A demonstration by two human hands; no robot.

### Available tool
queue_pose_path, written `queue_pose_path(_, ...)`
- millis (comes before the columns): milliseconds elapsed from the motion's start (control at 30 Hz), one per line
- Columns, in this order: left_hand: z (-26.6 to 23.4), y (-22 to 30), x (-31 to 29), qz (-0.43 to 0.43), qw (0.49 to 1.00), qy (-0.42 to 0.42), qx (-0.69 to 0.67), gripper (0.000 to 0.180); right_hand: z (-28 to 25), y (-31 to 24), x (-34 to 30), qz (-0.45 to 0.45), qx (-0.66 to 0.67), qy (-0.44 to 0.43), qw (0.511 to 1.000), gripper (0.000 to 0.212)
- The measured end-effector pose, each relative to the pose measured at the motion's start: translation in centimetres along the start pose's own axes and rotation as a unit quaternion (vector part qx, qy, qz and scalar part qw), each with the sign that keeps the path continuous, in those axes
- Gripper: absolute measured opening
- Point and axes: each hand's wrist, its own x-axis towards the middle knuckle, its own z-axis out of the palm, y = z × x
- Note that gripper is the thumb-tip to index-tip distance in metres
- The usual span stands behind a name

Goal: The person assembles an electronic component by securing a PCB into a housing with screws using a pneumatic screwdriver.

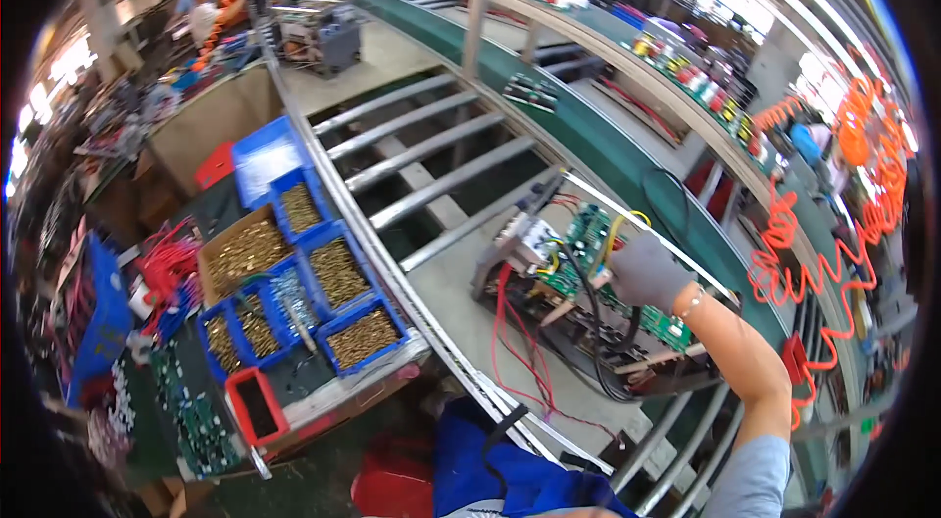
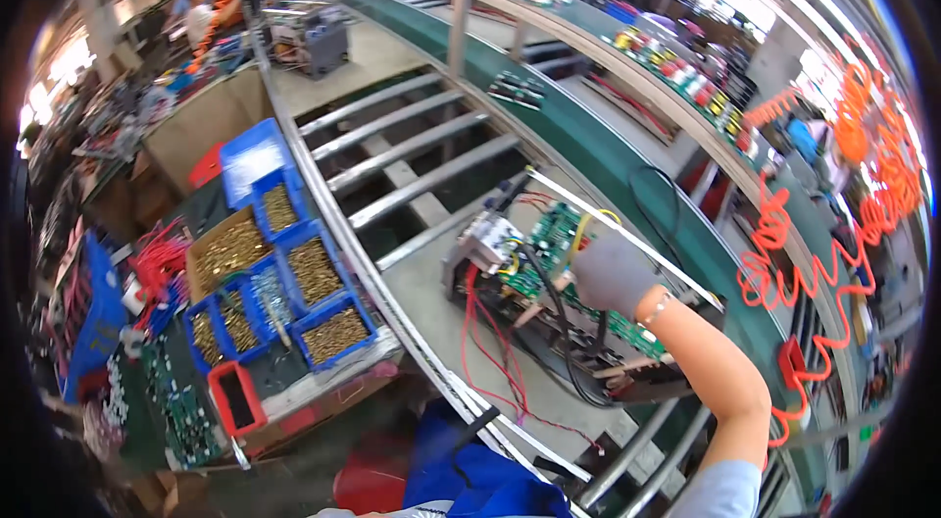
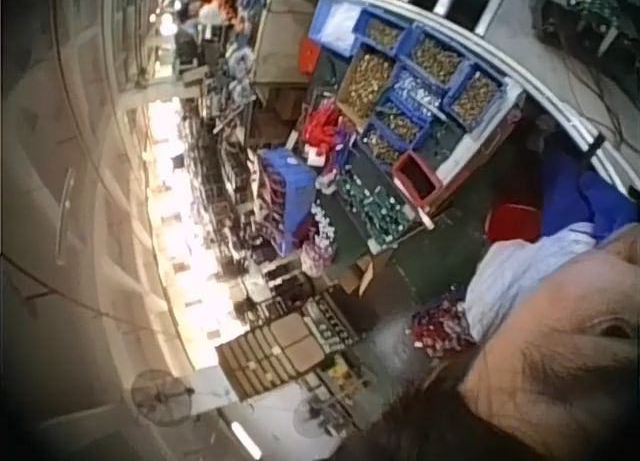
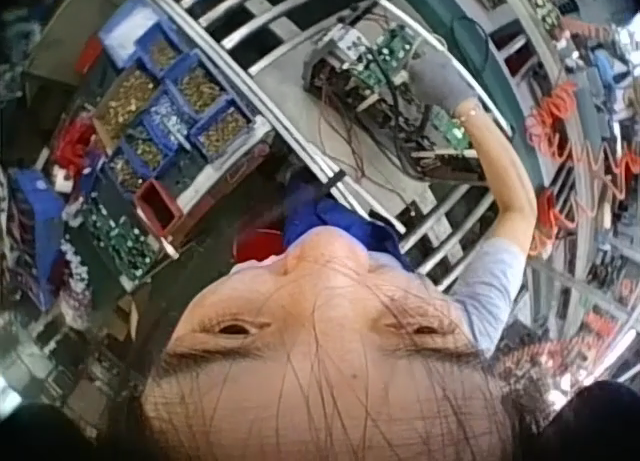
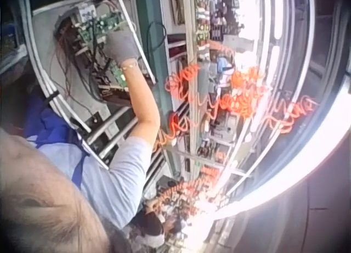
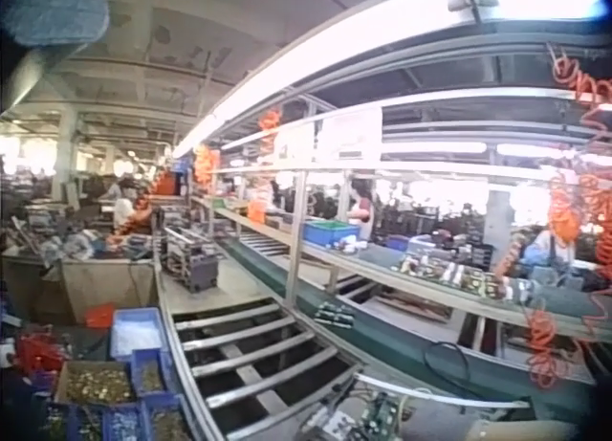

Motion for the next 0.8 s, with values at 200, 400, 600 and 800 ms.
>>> queue_pose_path(200, 1.9, 0.6, 6.1, -0.101, 0.993, -0.061, 0.021, 0.062, -0.4, 0.8, -0.1, 0.015, 0.022, -0.036, 0.999, 0.012)
queue_pose_path(400, 3.8, 3.3, 16.8, -0.158, 0.973, -0.149, 0.072, 0.057, -1.2, -1.1, 0.4, 0.047, 0.052, -0.085, 0.994, 0.012)
queue_pose_path(600, 4.8, -1.3, 22.3, -0.219, 0.931, -0.237, 0.172, 0.052, 1.2, -0.4, -1.4, 0.080, 0.061, 0.047, 0.994, 0.011)
queue_pose_path(800, 7.1, 8.0, 23.1, -0.261, 0.906, -0.296, 0.156, 0.032, 3.0, -1.0, -3.5, 0.166, 0.071, 0.196, 0.964, 0.017)
